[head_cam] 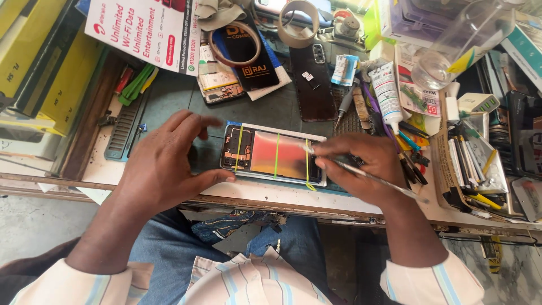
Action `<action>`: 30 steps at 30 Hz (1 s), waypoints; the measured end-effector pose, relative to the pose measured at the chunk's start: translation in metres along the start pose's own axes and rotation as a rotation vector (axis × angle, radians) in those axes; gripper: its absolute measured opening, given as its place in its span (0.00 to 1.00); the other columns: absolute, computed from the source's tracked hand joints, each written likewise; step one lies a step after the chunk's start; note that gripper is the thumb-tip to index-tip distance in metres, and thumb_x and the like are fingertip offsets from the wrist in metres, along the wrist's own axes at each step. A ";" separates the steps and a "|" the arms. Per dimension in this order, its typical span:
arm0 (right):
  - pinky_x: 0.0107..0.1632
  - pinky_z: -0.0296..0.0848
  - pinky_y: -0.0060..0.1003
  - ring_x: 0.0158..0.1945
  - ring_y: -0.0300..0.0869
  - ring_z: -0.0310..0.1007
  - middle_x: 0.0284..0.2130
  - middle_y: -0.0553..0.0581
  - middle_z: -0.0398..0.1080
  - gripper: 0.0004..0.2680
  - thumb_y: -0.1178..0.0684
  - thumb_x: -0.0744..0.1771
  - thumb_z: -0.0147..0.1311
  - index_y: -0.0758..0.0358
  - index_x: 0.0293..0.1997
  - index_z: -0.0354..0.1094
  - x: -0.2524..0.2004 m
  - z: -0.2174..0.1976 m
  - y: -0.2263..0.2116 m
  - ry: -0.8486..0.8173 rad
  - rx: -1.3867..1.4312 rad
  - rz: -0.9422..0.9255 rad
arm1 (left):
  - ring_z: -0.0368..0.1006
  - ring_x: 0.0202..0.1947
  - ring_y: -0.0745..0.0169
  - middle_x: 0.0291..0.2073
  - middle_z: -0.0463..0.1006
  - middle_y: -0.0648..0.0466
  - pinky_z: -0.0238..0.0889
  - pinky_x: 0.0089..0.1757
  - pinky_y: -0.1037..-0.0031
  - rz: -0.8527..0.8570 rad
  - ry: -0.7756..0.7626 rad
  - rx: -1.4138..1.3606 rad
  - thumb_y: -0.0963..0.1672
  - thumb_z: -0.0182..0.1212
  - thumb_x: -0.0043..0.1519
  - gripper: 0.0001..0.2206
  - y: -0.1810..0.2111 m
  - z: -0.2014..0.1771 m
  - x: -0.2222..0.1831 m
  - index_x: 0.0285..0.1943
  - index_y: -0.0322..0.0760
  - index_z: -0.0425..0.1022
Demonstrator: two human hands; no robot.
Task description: The person uses a screwdriver to remove screws from a smartphone, then uses a metal prying tool to separate the screen from the frame. They clean the device with a cloth and apply adhesive to the back cover.
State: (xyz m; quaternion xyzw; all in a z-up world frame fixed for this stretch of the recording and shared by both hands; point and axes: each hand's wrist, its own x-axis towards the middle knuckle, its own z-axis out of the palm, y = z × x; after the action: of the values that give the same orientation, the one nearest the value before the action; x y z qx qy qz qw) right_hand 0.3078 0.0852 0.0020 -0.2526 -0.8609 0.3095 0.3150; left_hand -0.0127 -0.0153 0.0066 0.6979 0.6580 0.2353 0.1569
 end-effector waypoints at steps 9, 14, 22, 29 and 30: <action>0.49 0.79 0.37 0.43 0.43 0.84 0.37 0.57 0.80 0.07 0.62 0.63 0.65 0.63 0.42 0.76 -0.031 -0.003 -0.008 -0.048 0.029 -0.031 | 0.75 0.45 0.50 0.54 0.71 0.51 0.69 0.45 0.58 -0.072 -0.107 0.217 0.66 0.73 0.36 0.55 0.003 0.009 0.010 0.75 0.47 0.64; 0.49 0.80 0.37 0.45 0.44 0.83 0.39 0.58 0.80 0.08 0.63 0.63 0.64 0.64 0.44 0.76 -0.034 0.001 -0.009 -0.024 0.051 0.020 | 0.76 0.44 0.52 0.55 0.70 0.53 0.70 0.45 0.60 -0.101 -0.144 0.214 0.64 0.73 0.39 0.49 0.005 0.007 0.011 0.72 0.50 0.68; 0.47 0.81 0.33 0.45 0.41 0.83 0.41 0.57 0.80 0.07 0.62 0.65 0.65 0.64 0.46 0.76 0.000 0.007 -0.010 0.016 -0.019 -0.067 | 0.76 0.45 0.54 0.55 0.70 0.52 0.69 0.45 0.62 -0.105 -0.140 0.148 0.63 0.73 0.42 0.45 0.004 0.004 0.011 0.70 0.51 0.70; 0.40 0.82 0.28 0.40 0.34 0.83 0.37 0.55 0.81 0.05 0.60 0.66 0.63 0.64 0.44 0.76 0.042 0.017 0.004 -0.094 0.155 0.118 | 0.76 0.45 0.55 0.56 0.71 0.55 0.70 0.44 0.61 -0.117 -0.144 0.115 0.62 0.73 0.42 0.42 0.006 0.001 0.012 0.69 0.54 0.72; 0.40 0.82 0.27 0.39 0.34 0.83 0.35 0.54 0.81 0.04 0.60 0.66 0.63 0.65 0.44 0.77 0.046 0.021 0.008 -0.105 0.186 0.155 | 0.76 0.45 0.55 0.55 0.71 0.56 0.70 0.44 0.61 -0.124 -0.152 0.118 0.62 0.73 0.42 0.42 0.006 0.001 0.013 0.69 0.54 0.72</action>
State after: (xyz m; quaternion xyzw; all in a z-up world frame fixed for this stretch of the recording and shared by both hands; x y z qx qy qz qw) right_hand 0.2641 0.1118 0.0021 -0.2715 -0.8216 0.4243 0.2668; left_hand -0.0070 -0.0030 0.0108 0.6796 0.6988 0.1325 0.1794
